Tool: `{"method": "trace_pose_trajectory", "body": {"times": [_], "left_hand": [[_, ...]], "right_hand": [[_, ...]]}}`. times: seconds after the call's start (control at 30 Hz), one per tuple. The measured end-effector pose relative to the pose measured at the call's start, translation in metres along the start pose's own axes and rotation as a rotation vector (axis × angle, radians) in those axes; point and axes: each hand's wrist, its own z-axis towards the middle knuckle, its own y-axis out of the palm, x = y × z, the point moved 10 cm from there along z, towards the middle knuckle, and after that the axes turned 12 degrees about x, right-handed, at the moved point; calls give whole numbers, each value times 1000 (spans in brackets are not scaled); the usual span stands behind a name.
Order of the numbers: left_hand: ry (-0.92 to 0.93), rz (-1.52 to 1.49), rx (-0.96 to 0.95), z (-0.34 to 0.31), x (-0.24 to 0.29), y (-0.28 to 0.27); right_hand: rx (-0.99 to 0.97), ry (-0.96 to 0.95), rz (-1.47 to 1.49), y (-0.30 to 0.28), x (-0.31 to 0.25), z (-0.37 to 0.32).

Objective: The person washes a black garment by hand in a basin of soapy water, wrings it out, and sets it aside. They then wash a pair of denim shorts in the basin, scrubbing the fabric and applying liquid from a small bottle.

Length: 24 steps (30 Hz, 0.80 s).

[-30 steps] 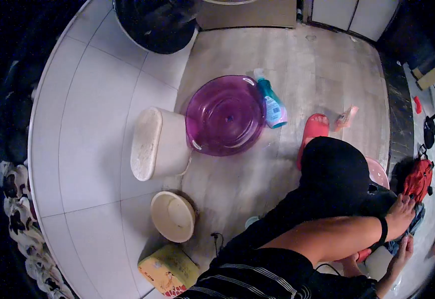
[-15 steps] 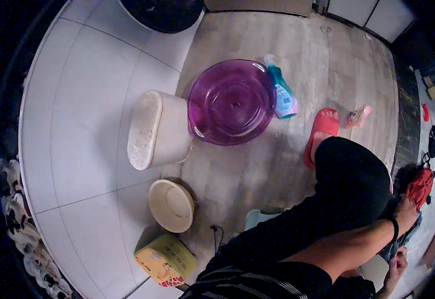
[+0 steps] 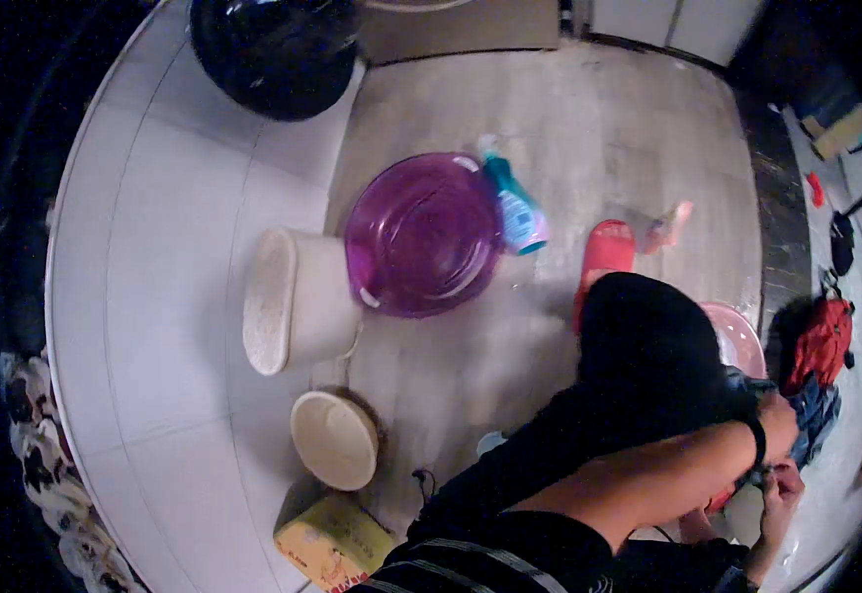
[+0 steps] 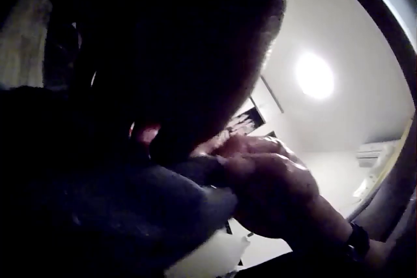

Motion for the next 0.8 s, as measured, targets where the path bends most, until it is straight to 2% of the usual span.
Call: {"method": "trace_pose_trajectory", "body": {"times": [0.03,0.07,0.1,0.13,0.17,0.2,0.23,0.27,0.3,0.33,0.4,0.5,0.53,0.57,0.6,0.63,0.73,0.8], "left_hand": [[-52,-72,-20,-4,-12,10],[26,-58,-144,-9,-11,23],[33,-97,-87,-16,-15,19],[55,63,-75,-24,-16,30],[-10,23,-225,-36,-27,8],[66,84,-361,-43,-25,14],[41,70,-235,-43,-32,2],[20,46,-259,-46,-33,-15],[-3,15,-179,-43,-39,-9],[-82,1,-17,-40,-46,-12],[-102,49,-88,-38,-49,-20],[-121,66,-112,-36,-56,-5],[-111,63,-108,-35,-56,-2],[-118,96,-207,-38,-54,-1],[-76,116,-226,-42,-53,2],[-135,167,-364,-47,-54,5],[-307,94,-659,-68,-63,34],[-272,25,-766,-77,-60,48]], "right_hand": [[30,89,-14,-2,-7,-4],[71,-68,13,0,-20,-4],[68,-109,-25,4,-26,-6],[63,-148,-66,7,-35,-7],[33,-165,-55,12,-37,-10],[2,-179,-45,18,-39,-13],[-29,-104,-11,23,-33,-16],[-87,68,1,27,-26,-21],[-108,50,32,30,-34,-23],[-127,31,60,33,-41,-24],[-87,-401,-113,34,-69,-26],[-99,-387,-131,34,-57,-35],[-109,-286,-224,36,-39,-40],[-125,-427,-266,40,-48,-44],[-157,-388,-246,41,-48,-44],[-147,-453,-220,37,-60,-44],[-87,-385,-242,44,-39,-44],[-114,-377,-245,48,-38,-47]]}}
